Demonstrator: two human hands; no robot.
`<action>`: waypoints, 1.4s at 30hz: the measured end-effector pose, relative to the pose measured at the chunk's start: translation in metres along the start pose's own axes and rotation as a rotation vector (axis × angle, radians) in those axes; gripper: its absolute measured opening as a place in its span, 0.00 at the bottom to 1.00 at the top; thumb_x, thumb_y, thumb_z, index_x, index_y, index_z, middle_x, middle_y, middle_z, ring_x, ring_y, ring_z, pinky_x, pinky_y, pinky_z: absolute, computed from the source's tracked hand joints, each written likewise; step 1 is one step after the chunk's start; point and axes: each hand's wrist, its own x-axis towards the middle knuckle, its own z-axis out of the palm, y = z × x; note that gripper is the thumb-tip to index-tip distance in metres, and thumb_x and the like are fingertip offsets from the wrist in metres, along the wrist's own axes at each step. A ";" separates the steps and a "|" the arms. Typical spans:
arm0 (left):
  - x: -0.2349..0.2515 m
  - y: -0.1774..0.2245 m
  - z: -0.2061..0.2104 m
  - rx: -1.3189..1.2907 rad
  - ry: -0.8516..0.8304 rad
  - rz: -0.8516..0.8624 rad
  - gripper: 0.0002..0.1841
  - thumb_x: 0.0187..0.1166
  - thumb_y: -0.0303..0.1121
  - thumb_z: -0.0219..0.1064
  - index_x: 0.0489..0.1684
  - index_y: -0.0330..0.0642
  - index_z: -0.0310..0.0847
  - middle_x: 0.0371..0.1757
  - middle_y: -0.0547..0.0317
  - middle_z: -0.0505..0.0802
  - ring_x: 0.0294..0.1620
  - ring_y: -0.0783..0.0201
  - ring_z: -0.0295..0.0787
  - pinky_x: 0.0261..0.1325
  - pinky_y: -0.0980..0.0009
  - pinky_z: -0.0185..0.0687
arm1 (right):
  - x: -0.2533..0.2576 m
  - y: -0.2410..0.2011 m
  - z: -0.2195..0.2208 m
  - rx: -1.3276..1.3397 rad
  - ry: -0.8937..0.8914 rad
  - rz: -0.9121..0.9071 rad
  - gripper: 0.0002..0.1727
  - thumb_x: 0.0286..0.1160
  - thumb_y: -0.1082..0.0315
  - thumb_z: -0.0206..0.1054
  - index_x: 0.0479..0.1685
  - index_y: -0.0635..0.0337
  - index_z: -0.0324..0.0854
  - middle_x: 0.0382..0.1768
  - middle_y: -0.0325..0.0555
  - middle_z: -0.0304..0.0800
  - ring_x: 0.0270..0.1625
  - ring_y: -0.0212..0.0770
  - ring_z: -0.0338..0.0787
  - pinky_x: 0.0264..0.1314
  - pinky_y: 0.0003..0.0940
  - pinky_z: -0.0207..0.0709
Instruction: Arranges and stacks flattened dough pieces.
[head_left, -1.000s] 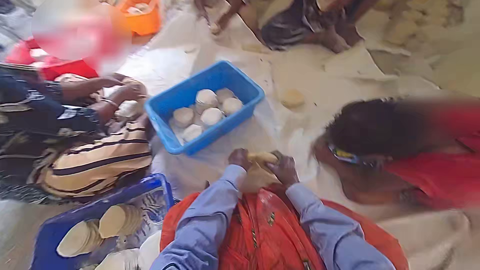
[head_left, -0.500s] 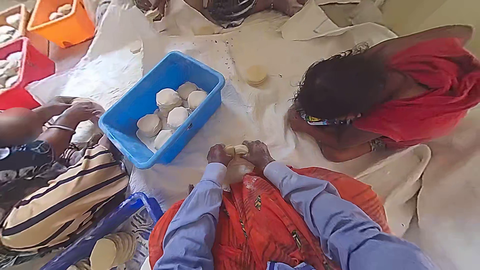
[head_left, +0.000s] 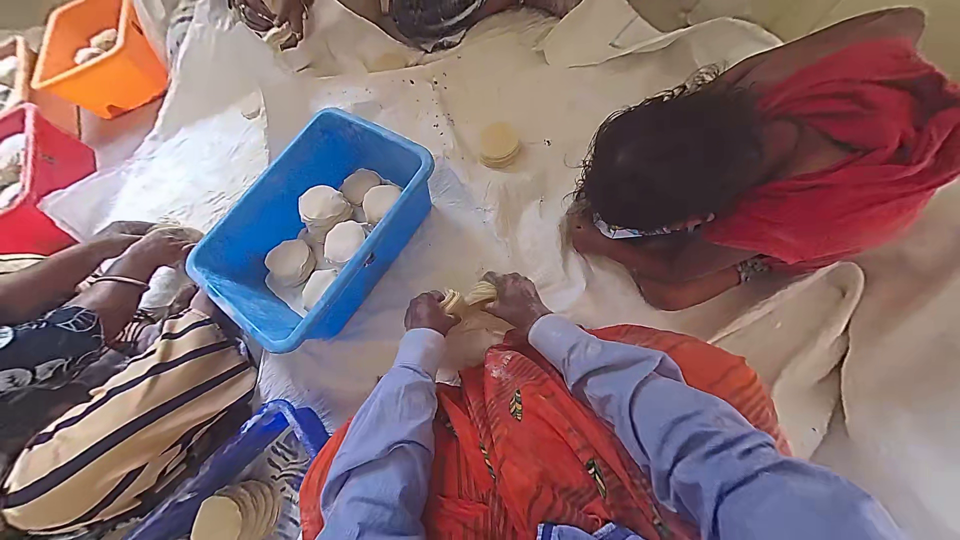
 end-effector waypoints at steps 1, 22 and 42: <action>0.004 0.001 0.005 0.035 -0.022 -0.014 0.30 0.67 0.43 0.82 0.67 0.38 0.83 0.70 0.40 0.86 0.76 0.44 0.80 0.78 0.43 0.72 | 0.002 0.000 0.005 -0.025 -0.026 -0.006 0.22 0.67 0.67 0.76 0.62 0.56 0.86 0.54 0.60 0.92 0.62 0.62 0.90 0.62 0.65 0.79; -0.006 -0.005 -0.005 -0.059 0.042 0.112 0.25 0.74 0.38 0.78 0.65 0.31 0.83 0.67 0.33 0.87 0.75 0.41 0.80 0.81 0.45 0.69 | -0.004 0.014 -0.005 0.160 0.054 -0.234 0.14 0.65 0.74 0.74 0.51 0.58 0.91 0.43 0.57 0.95 0.52 0.59 0.92 0.62 0.62 0.78; -0.012 -0.007 -0.016 -0.043 0.053 0.144 0.23 0.72 0.34 0.79 0.63 0.34 0.84 0.62 0.35 0.90 0.70 0.41 0.84 0.77 0.43 0.73 | -0.006 0.013 -0.012 0.117 0.033 -0.249 0.18 0.63 0.61 0.81 0.52 0.55 0.89 0.42 0.54 0.95 0.49 0.57 0.93 0.54 0.62 0.80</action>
